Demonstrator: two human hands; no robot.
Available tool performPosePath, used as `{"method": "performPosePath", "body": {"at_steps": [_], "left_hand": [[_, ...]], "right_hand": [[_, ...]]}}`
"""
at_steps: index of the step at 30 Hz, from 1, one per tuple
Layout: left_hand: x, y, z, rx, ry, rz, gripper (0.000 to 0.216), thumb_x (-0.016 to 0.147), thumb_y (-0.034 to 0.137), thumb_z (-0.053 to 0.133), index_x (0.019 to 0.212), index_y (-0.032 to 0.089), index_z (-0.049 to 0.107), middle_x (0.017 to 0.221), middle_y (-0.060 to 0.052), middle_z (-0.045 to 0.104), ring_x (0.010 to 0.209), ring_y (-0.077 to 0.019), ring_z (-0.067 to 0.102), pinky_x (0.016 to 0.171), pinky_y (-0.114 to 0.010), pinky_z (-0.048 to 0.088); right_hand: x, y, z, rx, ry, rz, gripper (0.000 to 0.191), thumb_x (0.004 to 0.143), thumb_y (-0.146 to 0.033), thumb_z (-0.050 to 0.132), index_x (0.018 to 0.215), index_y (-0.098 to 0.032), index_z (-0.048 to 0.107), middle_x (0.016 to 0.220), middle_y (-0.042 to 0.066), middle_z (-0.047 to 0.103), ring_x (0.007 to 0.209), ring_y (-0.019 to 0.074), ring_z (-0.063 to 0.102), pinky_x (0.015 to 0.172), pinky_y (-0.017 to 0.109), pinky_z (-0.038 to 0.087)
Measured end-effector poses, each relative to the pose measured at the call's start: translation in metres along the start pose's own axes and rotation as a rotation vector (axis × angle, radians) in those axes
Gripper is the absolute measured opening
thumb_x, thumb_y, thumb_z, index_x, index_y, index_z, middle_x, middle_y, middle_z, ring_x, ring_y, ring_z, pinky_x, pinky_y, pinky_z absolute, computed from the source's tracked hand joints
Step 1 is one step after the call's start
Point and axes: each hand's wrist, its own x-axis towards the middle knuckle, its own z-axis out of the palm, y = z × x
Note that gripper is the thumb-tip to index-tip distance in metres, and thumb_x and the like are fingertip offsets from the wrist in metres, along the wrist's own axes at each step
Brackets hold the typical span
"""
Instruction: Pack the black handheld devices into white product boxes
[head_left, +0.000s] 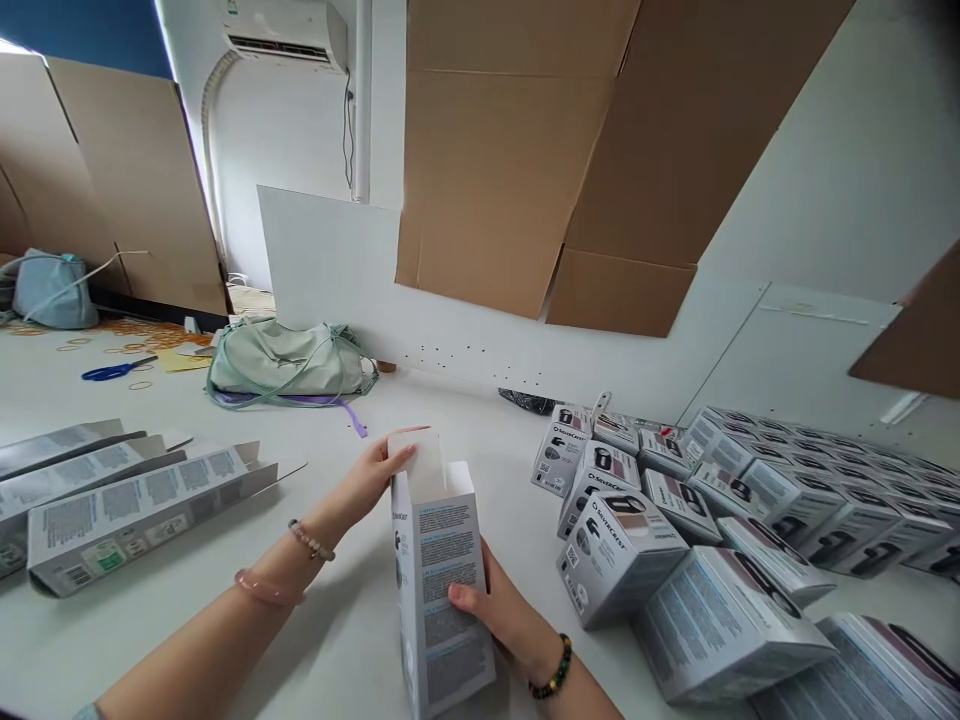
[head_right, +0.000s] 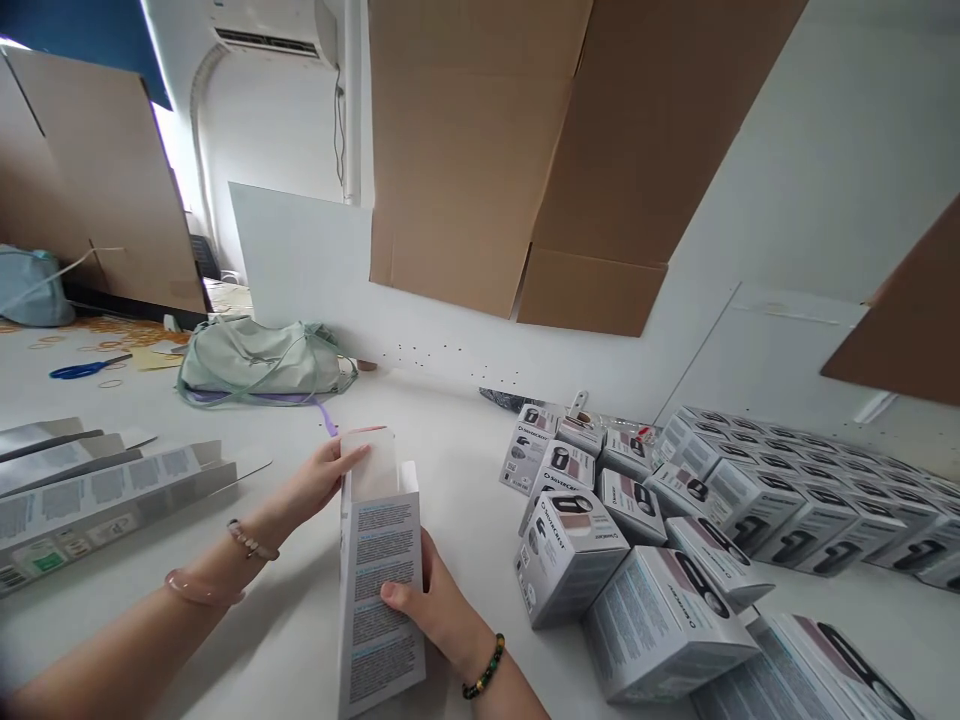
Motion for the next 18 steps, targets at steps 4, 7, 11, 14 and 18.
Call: {"method": "performPosePath", "body": {"at_steps": [4,7,11,14,18], "left_hand": [[0.002,-0.003,-0.001,0.076,0.011,0.032,0.052,0.082,0.051,0.066,0.124,0.021,0.063,0.114,-0.01,0.072,0.096,-0.0285,0.065,0.075,-0.035,0.05],[0.002,-0.004,0.0,0.107,0.027,0.07,0.029,0.082,0.044,0.067,0.1,0.021,0.071,0.121,-0.009,0.071,0.106,-0.0296,0.062,0.08,-0.035,0.048],[-0.003,-0.001,0.006,0.105,0.041,0.055,0.022,0.081,0.035,0.062,0.067,0.019,0.062,0.13,-0.008,0.066,0.118,-0.0322,0.057,0.079,-0.034,0.047],[-0.006,0.002,0.009,0.068,0.025,0.03,0.028,0.086,0.043,0.056,0.075,0.018,0.066,0.131,-0.008,0.065,0.104,-0.0287,0.062,0.066,-0.029,0.045],[-0.006,0.003,0.009,0.001,0.072,0.023,0.029,0.086,0.048,0.058,0.099,0.022,0.065,0.105,-0.004,0.073,0.072,-0.0169,0.061,0.054,-0.023,0.039]], "right_hand": [[0.0,0.002,0.002,0.023,0.016,0.031,0.062,0.074,-0.044,0.081,0.125,-0.024,0.053,0.123,0.008,0.065,0.113,0.0259,0.062,0.106,0.05,0.04],[0.0,0.003,0.002,0.02,0.023,0.036,0.065,0.072,-0.045,0.081,0.126,-0.024,0.052,0.123,0.009,0.066,0.114,0.027,0.061,0.106,0.052,0.041],[0.0,0.006,0.001,0.003,0.027,0.025,0.066,0.072,-0.045,0.081,0.127,-0.024,0.051,0.123,0.009,0.065,0.115,0.0271,0.06,0.107,0.052,0.039],[-0.001,0.008,0.0,0.002,0.058,0.037,0.062,0.073,-0.045,0.081,0.124,-0.025,0.053,0.123,0.007,0.065,0.116,0.0263,0.059,0.108,0.05,0.038],[-0.001,0.007,0.001,-0.006,0.061,0.039,0.064,0.071,-0.046,0.082,0.124,-0.025,0.053,0.122,0.007,0.065,0.118,0.0273,0.059,0.108,0.05,0.039]]}}
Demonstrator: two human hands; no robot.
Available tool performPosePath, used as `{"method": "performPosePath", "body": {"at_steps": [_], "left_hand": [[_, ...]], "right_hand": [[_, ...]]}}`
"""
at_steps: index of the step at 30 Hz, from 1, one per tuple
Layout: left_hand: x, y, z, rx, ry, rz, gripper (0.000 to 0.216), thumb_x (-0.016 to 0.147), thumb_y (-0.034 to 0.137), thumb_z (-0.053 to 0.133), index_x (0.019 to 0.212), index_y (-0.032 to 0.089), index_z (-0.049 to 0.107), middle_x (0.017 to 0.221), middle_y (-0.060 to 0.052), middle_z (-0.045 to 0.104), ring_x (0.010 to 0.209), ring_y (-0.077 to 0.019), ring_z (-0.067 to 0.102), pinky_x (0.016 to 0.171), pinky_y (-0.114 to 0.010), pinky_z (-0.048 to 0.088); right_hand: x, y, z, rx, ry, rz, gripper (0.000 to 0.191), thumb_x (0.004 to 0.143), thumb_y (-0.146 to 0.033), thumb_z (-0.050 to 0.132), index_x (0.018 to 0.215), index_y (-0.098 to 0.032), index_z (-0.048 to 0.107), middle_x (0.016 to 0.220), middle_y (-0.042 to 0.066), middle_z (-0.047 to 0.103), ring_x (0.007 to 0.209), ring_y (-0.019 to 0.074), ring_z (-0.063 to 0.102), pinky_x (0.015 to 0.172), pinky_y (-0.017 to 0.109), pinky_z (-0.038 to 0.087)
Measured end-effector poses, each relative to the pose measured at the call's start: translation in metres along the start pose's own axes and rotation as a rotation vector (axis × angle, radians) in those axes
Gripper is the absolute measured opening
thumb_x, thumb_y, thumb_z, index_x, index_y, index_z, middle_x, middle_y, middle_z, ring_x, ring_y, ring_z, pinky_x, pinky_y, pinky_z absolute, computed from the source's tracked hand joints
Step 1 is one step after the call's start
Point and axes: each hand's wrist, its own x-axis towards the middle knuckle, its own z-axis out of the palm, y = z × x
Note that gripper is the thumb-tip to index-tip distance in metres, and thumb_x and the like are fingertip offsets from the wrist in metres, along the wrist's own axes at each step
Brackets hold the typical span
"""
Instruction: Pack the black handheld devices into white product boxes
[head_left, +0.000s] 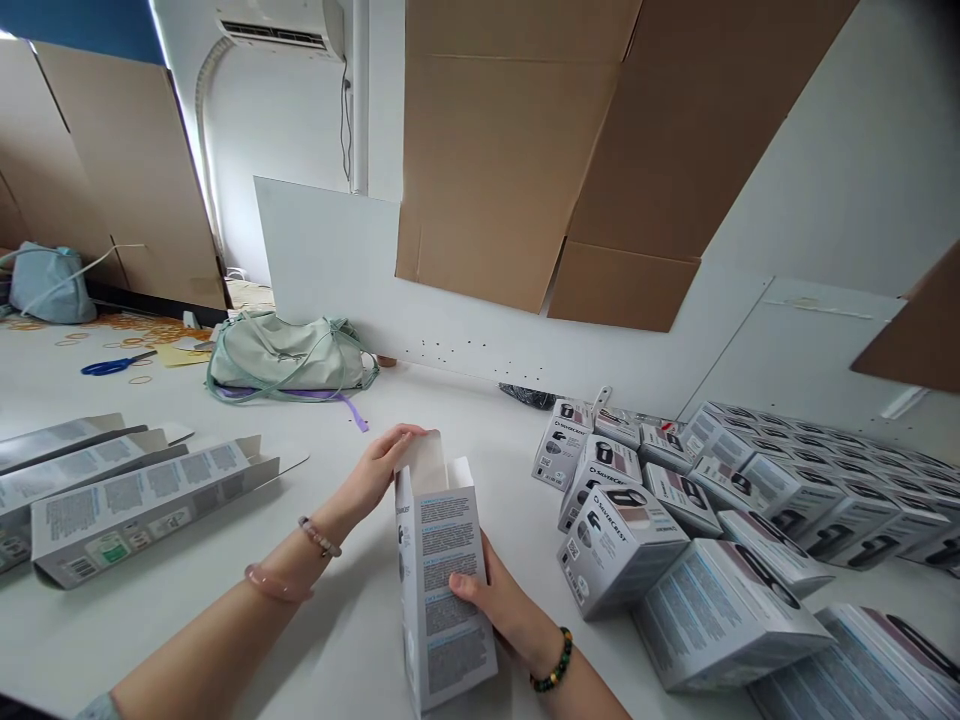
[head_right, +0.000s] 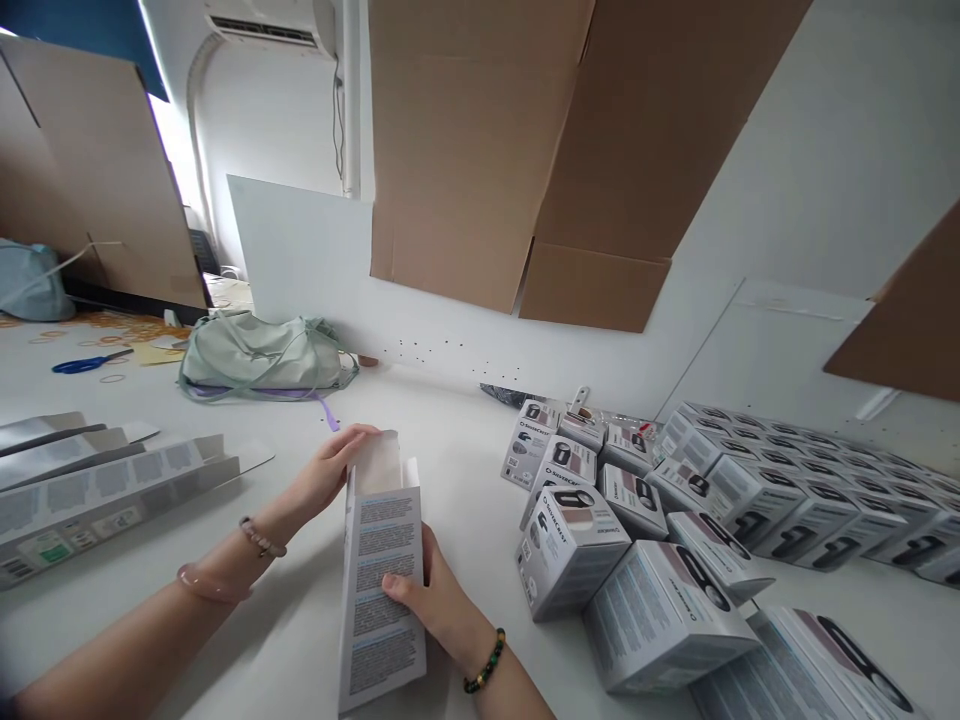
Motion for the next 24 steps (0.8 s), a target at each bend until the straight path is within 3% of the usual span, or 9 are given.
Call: {"method": "performPosePath", "body": {"at_steps": [3,8,10,13,17,19,21,23,24], "left_hand": [[0.0,0.001,0.002,-0.05,0.002,-0.009,0.033,0.082,0.043,0.065,0.108,0.024,0.062,0.1,-0.003,0.073,0.069,-0.0161,0.061,0.054,-0.023,0.04],[-0.003,0.003,0.005,-0.117,-0.028,-0.038,0.034,0.087,0.051,0.058,0.088,0.017,0.062,0.129,-0.013,0.066,0.094,-0.024,0.065,0.062,-0.026,0.048],[-0.002,0.002,0.004,-0.15,-0.048,-0.056,0.031,0.086,0.049,0.064,0.1,0.021,0.058,0.13,-0.012,0.066,0.089,-0.0221,0.067,0.059,-0.025,0.049],[0.001,-0.002,0.001,-0.171,-0.081,-0.048,0.047,0.083,0.048,0.07,0.12,0.025,0.051,0.13,-0.014,0.066,0.086,-0.0218,0.07,0.063,-0.027,0.053],[0.001,-0.004,0.0,-0.153,-0.066,-0.031,0.056,0.084,0.05,0.067,0.131,0.024,0.049,0.132,-0.016,0.064,0.1,-0.0273,0.068,0.076,-0.033,0.055],[-0.001,-0.003,0.003,-0.183,-0.066,-0.006,0.061,0.089,0.049,0.061,0.143,0.035,0.036,0.147,-0.011,0.051,0.118,-0.0292,0.061,0.088,-0.039,0.053],[-0.004,-0.001,0.006,-0.242,-0.104,0.024,0.068,0.093,0.052,0.054,0.149,0.047,0.016,0.162,-0.004,0.026,0.136,-0.0294,0.045,0.101,-0.045,0.046],[-0.008,-0.001,0.01,-0.273,-0.211,0.033,0.076,0.092,0.057,0.051,0.151,0.049,0.004,0.166,-0.003,0.011,0.143,-0.0307,0.034,0.108,-0.051,0.038],[-0.01,-0.001,0.012,-0.262,-0.29,0.028,0.083,0.089,0.059,0.054,0.152,0.046,0.001,0.166,-0.006,0.011,0.143,-0.0319,0.033,0.11,-0.053,0.035]], "right_hand": [[0.0,-0.002,0.001,-0.007,0.013,0.002,0.067,0.07,-0.047,0.083,0.125,-0.025,0.052,0.124,0.007,0.064,0.12,0.0283,0.057,0.108,0.05,0.039],[0.0,-0.003,0.001,-0.004,0.008,-0.01,0.062,0.074,-0.044,0.08,0.126,-0.025,0.052,0.127,0.008,0.063,0.121,0.0276,0.057,0.107,0.049,0.04],[-0.001,-0.002,0.001,-0.007,0.003,-0.013,0.062,0.075,-0.044,0.08,0.127,-0.025,0.051,0.129,0.008,0.062,0.122,0.0276,0.057,0.107,0.049,0.04],[-0.002,-0.004,0.001,-0.014,-0.001,0.003,0.065,0.073,-0.046,0.081,0.127,-0.025,0.051,0.129,0.008,0.062,0.122,0.028,0.057,0.107,0.05,0.039],[-0.002,-0.009,0.004,-0.038,-0.015,-0.002,0.067,0.073,-0.048,0.081,0.127,-0.024,0.049,0.126,0.008,0.063,0.12,0.0277,0.057,0.106,0.049,0.041],[-0.001,-0.011,0.004,-0.05,-0.033,-0.041,0.066,0.074,-0.047,0.08,0.128,-0.025,0.049,0.124,0.008,0.064,0.118,0.0268,0.059,0.105,0.048,0.042],[0.0,-0.011,0.001,-0.087,-0.014,-0.112,0.067,0.076,-0.045,0.078,0.131,-0.026,0.045,0.126,0.008,0.063,0.116,0.0258,0.06,0.104,0.047,0.043],[0.002,-0.01,-0.004,-0.143,0.065,-0.176,0.074,0.077,-0.043,0.078,0.137,-0.029,0.037,0.13,0.008,0.059,0.117,0.0255,0.059,0.104,0.047,0.044],[0.003,-0.008,-0.007,-0.166,0.119,-0.202,0.079,0.076,-0.042,0.078,0.14,-0.031,0.032,0.133,0.008,0.056,0.118,0.0257,0.058,0.103,0.047,0.044]]}}
